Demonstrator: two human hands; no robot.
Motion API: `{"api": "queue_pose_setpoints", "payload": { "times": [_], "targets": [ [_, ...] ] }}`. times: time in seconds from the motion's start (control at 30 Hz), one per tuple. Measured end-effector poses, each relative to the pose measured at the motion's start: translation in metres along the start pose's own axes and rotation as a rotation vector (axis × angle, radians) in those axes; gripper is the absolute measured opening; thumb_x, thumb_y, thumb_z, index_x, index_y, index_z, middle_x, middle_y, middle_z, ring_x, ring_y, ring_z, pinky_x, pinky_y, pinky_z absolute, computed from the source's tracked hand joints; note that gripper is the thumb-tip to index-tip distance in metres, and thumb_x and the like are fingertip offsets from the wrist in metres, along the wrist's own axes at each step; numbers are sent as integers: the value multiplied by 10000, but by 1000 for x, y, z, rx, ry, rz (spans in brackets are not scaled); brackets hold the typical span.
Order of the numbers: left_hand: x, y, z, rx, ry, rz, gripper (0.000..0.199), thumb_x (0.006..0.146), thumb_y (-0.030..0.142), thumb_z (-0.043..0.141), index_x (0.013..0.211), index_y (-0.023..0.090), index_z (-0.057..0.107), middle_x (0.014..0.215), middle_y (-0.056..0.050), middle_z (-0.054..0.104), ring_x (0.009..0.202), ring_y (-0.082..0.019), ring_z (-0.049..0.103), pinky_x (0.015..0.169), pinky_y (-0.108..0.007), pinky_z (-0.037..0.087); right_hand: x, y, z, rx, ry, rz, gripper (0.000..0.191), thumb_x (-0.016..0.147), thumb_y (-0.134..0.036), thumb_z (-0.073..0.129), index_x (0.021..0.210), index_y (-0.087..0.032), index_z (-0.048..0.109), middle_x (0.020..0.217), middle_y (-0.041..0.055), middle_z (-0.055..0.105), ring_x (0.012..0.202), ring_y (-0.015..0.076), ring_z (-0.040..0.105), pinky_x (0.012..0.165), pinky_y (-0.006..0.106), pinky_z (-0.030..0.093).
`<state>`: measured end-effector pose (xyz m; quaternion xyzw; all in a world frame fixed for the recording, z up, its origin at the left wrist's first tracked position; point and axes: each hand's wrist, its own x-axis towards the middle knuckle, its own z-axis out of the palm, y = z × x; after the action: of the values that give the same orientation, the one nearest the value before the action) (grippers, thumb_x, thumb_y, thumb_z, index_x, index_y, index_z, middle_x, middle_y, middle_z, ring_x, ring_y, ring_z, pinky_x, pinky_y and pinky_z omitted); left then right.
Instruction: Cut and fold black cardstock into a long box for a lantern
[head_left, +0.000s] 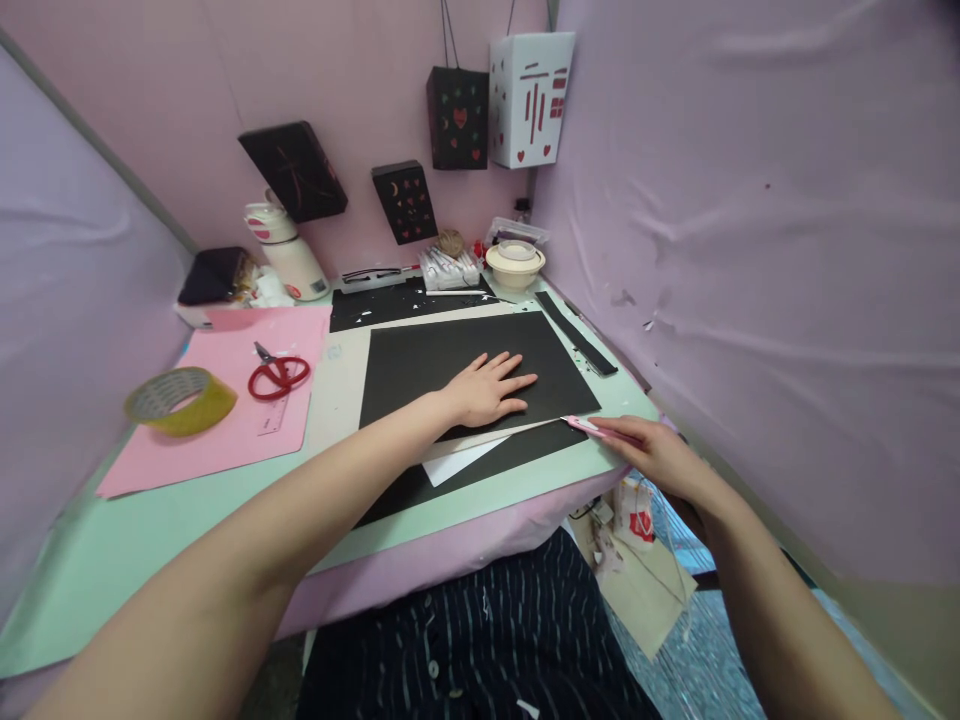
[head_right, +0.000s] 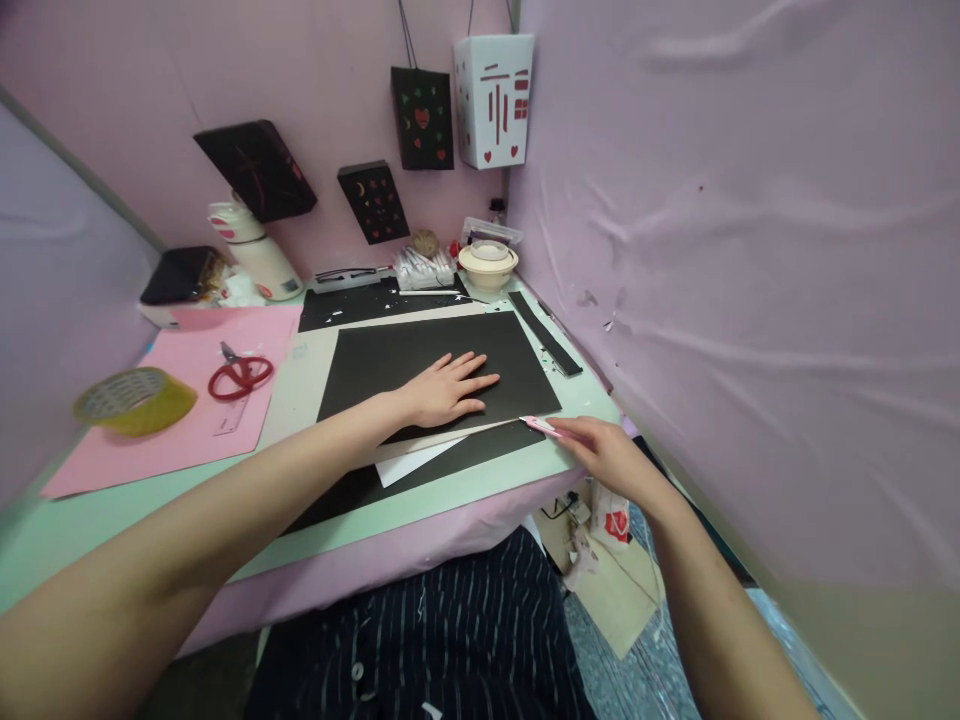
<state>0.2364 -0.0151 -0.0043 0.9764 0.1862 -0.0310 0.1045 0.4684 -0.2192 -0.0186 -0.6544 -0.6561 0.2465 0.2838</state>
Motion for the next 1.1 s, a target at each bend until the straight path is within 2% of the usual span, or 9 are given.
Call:
{"api": "queue_pose_setpoints", "payload": {
  "times": [0.1,0.3,0.43,0.63,0.9,1.1],
  "targets": [
    [-4,-6,6,10,-20,-11,607,952,635,244,1494,364,273,1612,-15,125,1482,-247,69,1176,-485,52,2,-2,-1,-9,-17,-12,375,943,-407,469,1257,-286,633,1249,40,661,1131,274,613,972,429,486],
    [-3,-3,7,19,-18,-21,615,957,627,225,1505,347,254,1614,-16,106,1482,-267,53,1172,-505,46,-4,-8,-7,-44,-77,-48,344,941,-378,470,1233,-333,645,1227,9,672,1085,253,637,916,393,515],
    [-3,-2,6,26,-22,-15,617,958,626,224,1505,342,253,1613,-36,112,1482,-261,55,1171,-505,57,-6,-9,-3,-39,-35,-21,341,938,-374,481,1227,-307,650,1202,27,683,1072,248,641,915,391,516],
    [-3,-4,8,17,-19,-11,617,956,629,226,1505,348,249,1614,-21,99,1483,-258,51,1172,-501,49,5,-10,12,-9,24,-7,343,924,-382,513,1208,-257,659,1223,51,671,1104,240,628,964,398,496],
    [-3,-5,9,31,-3,-6,619,955,628,232,1504,342,253,1613,-28,113,1482,-253,61,1171,-499,54,0,-16,8,-13,-55,-29,342,924,-392,511,1206,-277,667,1155,52,702,1026,237,660,905,384,524],
    [-3,0,6,39,-23,-27,607,960,615,232,1503,344,254,1612,-40,124,1483,-237,56,1172,-494,71,0,-23,14,-20,2,-43,340,921,-370,510,1212,-282,663,1179,55,692,1057,244,649,929,406,512]
  ]
}}
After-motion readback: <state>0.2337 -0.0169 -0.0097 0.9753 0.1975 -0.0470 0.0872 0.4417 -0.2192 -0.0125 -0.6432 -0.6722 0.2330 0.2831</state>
